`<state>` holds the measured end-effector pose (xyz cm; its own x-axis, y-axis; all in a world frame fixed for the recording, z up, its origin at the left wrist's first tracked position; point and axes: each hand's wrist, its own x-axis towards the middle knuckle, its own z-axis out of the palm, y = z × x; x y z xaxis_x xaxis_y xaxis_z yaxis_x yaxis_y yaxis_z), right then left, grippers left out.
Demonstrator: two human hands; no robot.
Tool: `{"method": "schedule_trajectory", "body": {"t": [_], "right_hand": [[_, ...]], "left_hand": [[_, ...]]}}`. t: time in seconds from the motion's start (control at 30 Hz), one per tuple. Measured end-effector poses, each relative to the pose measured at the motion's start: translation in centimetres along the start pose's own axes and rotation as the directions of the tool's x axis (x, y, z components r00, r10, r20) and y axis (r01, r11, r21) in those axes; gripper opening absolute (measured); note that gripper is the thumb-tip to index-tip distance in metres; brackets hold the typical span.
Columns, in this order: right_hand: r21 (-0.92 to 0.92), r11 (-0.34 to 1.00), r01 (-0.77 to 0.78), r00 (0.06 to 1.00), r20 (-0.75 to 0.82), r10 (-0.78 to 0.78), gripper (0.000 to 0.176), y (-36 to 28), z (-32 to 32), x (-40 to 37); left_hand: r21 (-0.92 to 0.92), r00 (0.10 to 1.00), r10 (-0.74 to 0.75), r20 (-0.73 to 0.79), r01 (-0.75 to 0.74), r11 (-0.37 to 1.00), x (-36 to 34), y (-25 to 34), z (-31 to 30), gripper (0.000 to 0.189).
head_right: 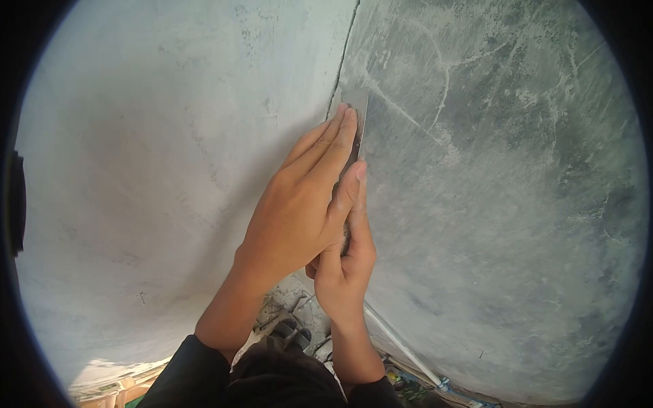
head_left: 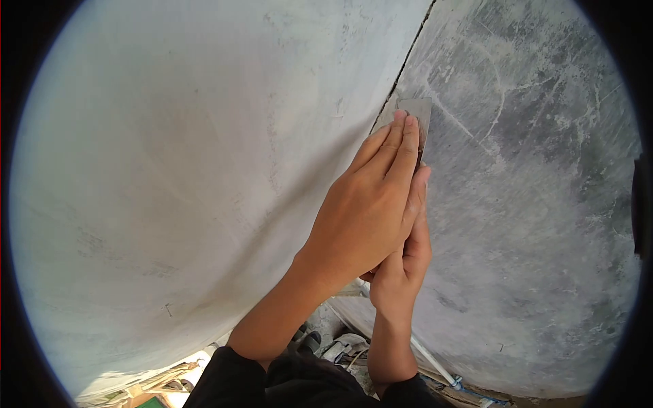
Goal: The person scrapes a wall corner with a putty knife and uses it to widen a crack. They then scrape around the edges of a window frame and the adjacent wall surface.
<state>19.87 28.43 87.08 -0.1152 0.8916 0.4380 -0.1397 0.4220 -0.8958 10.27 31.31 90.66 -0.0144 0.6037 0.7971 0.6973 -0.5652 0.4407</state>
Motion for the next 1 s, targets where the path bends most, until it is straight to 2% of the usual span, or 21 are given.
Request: {"method": "schedule_trajectory", "body": {"t": [0.07, 0.13, 0.17, 0.3, 0.4, 0.47, 0.57, 0.7, 0.87, 0.93, 1.0], "right_hand": [[-0.023, 1.000, 0.003, 1.000, 0.003, -0.003, 0.060, 0.0, 0.3, 0.2], [-0.085, 0.996, 0.003, 1.000, -0.002, -0.003, 0.060, 0.3, 0.3, -0.1], [-0.020, 1.000, -0.022, 1.000, 0.002, 0.022, 0.060, 0.1, 0.3, -0.4], [-0.016, 1.000, 0.015, 1.000, 0.006, -0.015, 0.059, 0.6, 0.5, 0.1], [0.005, 1.000, -0.004, 1.000, -0.022, 0.004, 0.060, 0.4, 0.6, 0.2], [0.093, 0.994, -0.059, 0.998, -0.002, 0.059, 0.060, -0.5, 0.5, -0.8], [0.031, 1.000, -0.005, 0.999, -0.052, 0.007, 0.059, -0.1, 1.2, -0.8], [0.097, 0.994, -0.041, 0.994, -0.095, 0.050, 0.059, -0.4, 1.7, -1.1], [0.180, 0.979, -0.091, 0.995, -0.030, 0.098, 0.059, -0.1, 0.8, -1.0], [0.155, 0.988, -0.027, 0.999, -0.017, 0.030, 0.059, 0.1, 1.4, 0.6], [0.120, 0.992, -0.046, 0.999, -0.022, 0.049, 0.059, 0.1, 1.3, -0.3]], "left_hand": [[-0.006, 1.000, -0.003, -0.030, 0.003, 1.000, 0.1, -0.5, 0.1, 0.052], [-0.042, 0.997, -0.069, 0.018, 0.070, 0.997, -0.2, -0.1, -0.2, 0.052], [-0.051, 0.996, -0.084, 0.024, 0.085, 0.995, 0.3, -0.2, -0.6, 0.052], [0.059, 1.000, 0.006, 0.022, -0.008, 0.998, -0.7, -0.3, 0.2, 0.054], [-0.010, 0.997, -0.081, 0.006, 0.081, 0.997, 0.2, -0.1, -0.2, 0.053], [-0.008, 0.999, -0.034, 0.031, 0.034, 0.999, -0.4, 0.3, -0.1, 0.053], [0.010, 0.999, -0.008, 0.039, 0.007, 1.000, -0.4, 0.1, -0.4, 0.052], [0.008, 0.999, 0.003, 0.040, -0.003, 1.000, -0.7, 0.1, -0.2, 0.053], [0.044, 0.999, -0.023, 0.038, 0.022, 0.999, -0.8, 0.6, 0.1, 0.052], [0.063, 1.000, -0.015, 0.017, 0.014, 0.998, 0.4, 0.3, -0.5, 0.053], [0.033, 0.998, -0.062, 0.024, 0.061, 0.998, 0.8, 0.2, -0.9, 0.054]]}}
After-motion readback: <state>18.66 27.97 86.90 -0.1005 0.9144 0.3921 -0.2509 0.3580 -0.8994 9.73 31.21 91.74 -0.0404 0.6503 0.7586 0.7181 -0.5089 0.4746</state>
